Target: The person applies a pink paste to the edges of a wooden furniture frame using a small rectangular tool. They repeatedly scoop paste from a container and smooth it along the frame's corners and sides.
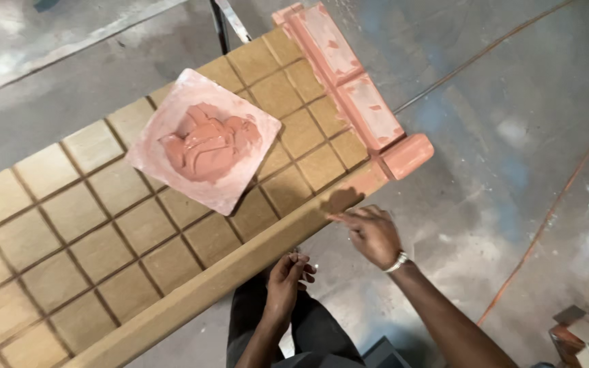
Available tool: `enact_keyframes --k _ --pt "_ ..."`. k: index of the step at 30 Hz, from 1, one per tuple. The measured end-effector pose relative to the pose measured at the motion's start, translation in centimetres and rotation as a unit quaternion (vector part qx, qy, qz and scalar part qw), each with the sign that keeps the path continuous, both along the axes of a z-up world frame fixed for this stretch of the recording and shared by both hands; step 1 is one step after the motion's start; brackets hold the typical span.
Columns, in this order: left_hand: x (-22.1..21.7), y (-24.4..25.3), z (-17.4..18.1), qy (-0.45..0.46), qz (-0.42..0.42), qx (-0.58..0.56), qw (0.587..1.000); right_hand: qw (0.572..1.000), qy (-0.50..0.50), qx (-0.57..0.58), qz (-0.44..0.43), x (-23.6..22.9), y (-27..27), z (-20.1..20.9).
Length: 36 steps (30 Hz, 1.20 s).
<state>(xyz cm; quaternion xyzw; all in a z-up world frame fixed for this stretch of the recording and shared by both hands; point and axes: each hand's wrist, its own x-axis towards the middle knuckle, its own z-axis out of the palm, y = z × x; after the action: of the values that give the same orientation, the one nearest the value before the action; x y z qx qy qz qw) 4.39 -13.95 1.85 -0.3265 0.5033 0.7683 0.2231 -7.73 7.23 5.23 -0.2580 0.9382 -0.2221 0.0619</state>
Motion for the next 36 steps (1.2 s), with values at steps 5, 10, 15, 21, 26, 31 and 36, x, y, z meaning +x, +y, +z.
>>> enact_keyframes --k 5,10,15,21,26,31,36 --pt "1.8 -2.1 1.0 -0.018 0.015 0.000 1.000 0.992 0.089 -0.024 -0.090 0.4 2.4 -1.3" --pt "4.3 -4.3 -0.7 0.004 0.032 0.006 0.999 0.988 0.144 0.027 -0.057 -1.9 4.1 -4.1" --pt "5.7 -5.0 -2.8 -0.033 0.029 -0.010 0.999 0.988 0.146 0.039 -0.030 0.1 3.1 -7.1" --pt "4.0 -4.1 -1.6 -0.015 0.003 0.011 1.000 0.988 0.107 0.108 -0.009 0.2 3.1 -4.8" --pt "2.0 -3.6 0.2 -0.021 -0.016 0.015 1.000 0.968 0.084 0.144 -0.189 -4.3 1.9 -5.2" --pt "0.7 -3.7 0.0 -0.043 -0.036 0.019 0.998 0.992 0.050 0.110 -0.022 0.7 -1.5 -5.8" --pt "-0.1 -3.8 -0.4 -0.023 -0.040 0.035 0.998 0.989 0.086 0.118 0.005 -0.7 2.1 -3.8"
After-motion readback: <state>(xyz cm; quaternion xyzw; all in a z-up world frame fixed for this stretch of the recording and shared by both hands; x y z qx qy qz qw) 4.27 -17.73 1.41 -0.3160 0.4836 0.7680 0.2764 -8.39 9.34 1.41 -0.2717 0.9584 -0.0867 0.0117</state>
